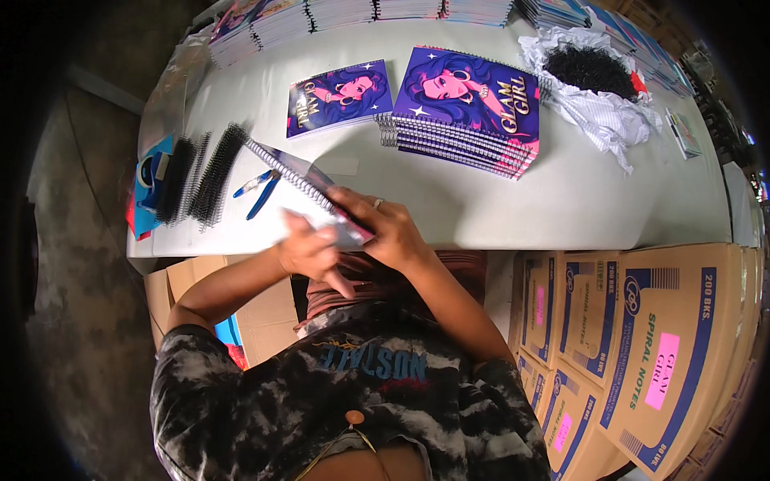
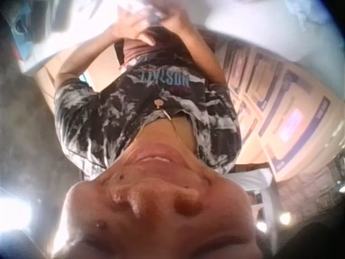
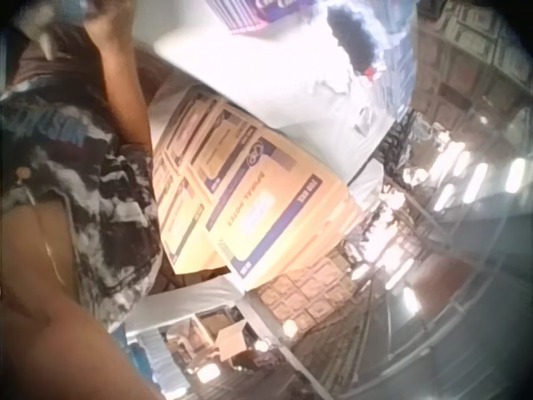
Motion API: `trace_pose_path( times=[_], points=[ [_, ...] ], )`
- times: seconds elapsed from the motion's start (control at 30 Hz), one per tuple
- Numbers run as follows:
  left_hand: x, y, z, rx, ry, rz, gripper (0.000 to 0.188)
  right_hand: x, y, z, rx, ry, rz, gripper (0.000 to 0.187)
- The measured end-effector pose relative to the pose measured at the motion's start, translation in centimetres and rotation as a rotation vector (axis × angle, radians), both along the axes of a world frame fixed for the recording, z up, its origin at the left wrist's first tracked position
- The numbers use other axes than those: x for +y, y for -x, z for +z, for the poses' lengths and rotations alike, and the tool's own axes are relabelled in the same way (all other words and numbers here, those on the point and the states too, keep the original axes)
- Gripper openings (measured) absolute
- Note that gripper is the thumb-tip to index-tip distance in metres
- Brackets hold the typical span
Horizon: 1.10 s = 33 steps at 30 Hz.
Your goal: The person assembles spiral-bound notebooks by inserting metal coils into the punched holes of stacked pages, then uses pliers to trim the excess coil ends. The person repeatedly handles notebooks and coils, stacking completed units on the table.
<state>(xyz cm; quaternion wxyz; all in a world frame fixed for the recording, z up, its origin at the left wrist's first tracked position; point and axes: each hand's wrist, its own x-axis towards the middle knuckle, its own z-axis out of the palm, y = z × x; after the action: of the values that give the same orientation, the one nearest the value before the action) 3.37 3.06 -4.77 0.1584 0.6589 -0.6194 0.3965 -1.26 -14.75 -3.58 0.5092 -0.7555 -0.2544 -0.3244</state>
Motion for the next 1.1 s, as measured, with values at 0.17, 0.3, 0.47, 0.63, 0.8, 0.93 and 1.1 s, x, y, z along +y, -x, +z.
trace_pose_path(
  times=[0.17,0.3,0.47,0.63,0.8,0.93,1.1],
  points=[
    [-0.5,-0.6,-1.9,0.64,0.094,0.023,0.091,0.9,-0.3,-1.1,0.07,-0.046,0.082,0.046],
    [-2.3,0.6,3.5,0.015,0.158,0.076,0.107,0.2,-0.6,-0.3,0.039,-0.09,0.084,0.045],
    [-2.5,-0.7,3.2,0.189,0.161,0.404,0.111,1.2,0.0,-0.5,0.145,-0.137,0.095,0.044],
    [-2.2,-0.8,6.4,0.219,0.33,0.182,0.065,0.5,-0.3,-0.8,0.225,-0.197,0.101,0.032],
    [-3.6,-1.1,9.7,0.417,0.049,0.26,0.03,0.5,-0.2,-0.3,0.404,-0.361,0.314,0.023],
    [-3.9,-1.9,9.3,0.519,0.035,0.289,0.032,-0.2,-0.7,0.0,0.539,-0.538,0.503,0.024],
    [-4.6,-2.5,10.0,-0.031,0.304,0.295,0.067,0.0,-0.6,0.0,0.257,-0.226,0.224,0.027]
  ],
)
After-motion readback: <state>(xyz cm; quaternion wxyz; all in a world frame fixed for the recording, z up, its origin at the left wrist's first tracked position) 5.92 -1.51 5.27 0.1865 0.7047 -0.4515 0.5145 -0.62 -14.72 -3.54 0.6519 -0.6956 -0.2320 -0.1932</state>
